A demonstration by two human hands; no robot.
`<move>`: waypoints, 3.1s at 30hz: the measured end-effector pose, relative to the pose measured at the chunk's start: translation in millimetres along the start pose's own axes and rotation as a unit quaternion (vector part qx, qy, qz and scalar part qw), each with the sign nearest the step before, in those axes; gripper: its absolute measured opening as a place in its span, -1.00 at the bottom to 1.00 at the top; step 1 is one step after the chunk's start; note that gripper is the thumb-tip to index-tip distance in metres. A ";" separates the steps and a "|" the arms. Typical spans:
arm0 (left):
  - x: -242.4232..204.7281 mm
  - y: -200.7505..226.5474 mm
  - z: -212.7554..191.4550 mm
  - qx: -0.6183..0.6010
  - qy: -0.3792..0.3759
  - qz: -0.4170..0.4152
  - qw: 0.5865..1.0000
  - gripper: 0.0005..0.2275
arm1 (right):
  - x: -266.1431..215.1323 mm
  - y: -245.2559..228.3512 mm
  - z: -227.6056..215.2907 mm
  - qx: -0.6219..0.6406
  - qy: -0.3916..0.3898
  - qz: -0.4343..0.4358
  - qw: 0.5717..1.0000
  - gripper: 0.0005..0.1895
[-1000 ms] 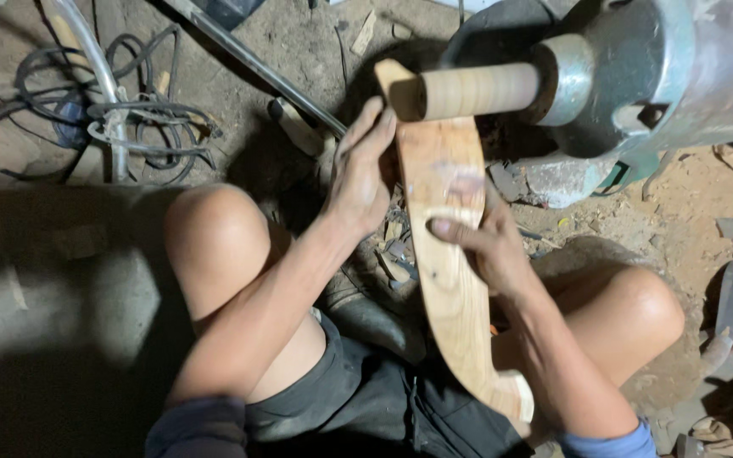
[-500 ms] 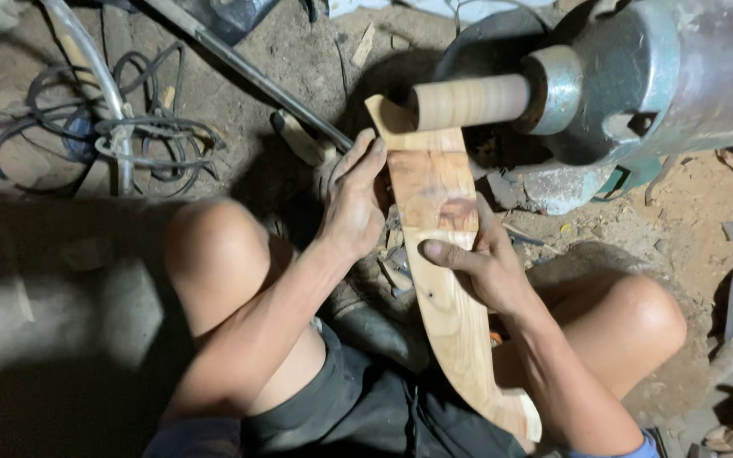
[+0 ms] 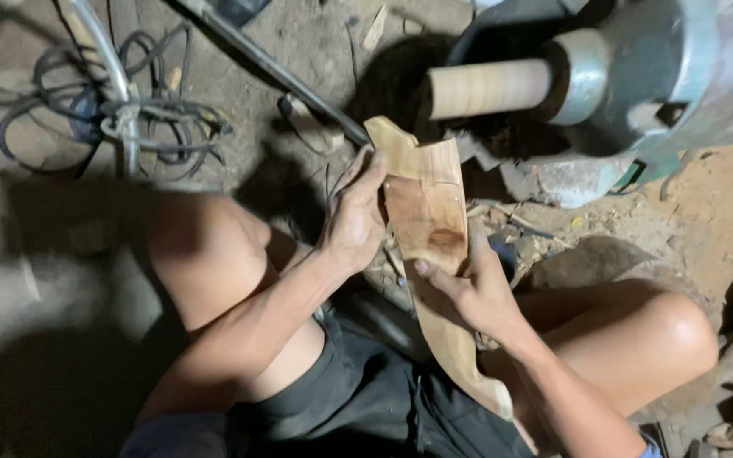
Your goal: The person smooths a curved wooden piece by hand against a rotating sanding drum. They repeatedly reposition and flip the piece to sand different edges and surfaces.
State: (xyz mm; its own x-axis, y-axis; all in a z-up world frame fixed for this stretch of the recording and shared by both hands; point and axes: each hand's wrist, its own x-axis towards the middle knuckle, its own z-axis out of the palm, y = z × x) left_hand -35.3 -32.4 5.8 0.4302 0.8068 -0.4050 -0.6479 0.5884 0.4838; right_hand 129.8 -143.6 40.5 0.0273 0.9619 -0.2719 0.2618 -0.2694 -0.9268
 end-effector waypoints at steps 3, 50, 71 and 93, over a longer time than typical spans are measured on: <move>-3.1 -0.1 1.9 0.015 0.033 -0.013 0.999 -0.73 | -7.8 -4.8 12.0 -0.081 0.013 0.013 0.997 -0.41; 97.8 -56.4 10.5 0.051 -0.052 0.050 0.996 -0.75 | 75.7 28.0 -6.2 0.113 0.044 -0.080 0.989 0.09; 99.8 -63.5 13.1 0.107 0.014 0.028 0.994 -0.74 | 74.7 31.1 -12.1 0.102 0.048 -0.059 0.992 0.01; 68.4 -53.0 12.4 0.057 0.008 0.012 0.998 -0.49 | 50.0 20.7 -4.2 0.160 -0.004 0.015 0.987 -0.08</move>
State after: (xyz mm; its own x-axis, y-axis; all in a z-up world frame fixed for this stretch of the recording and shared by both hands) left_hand 36.3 -7.7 -37.9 0.4047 0.8200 -0.4046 -0.5821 0.5723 0.5777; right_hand 140.6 -100.9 8.9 0.0229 0.9532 -0.3014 -0.0574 -0.2998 -0.9523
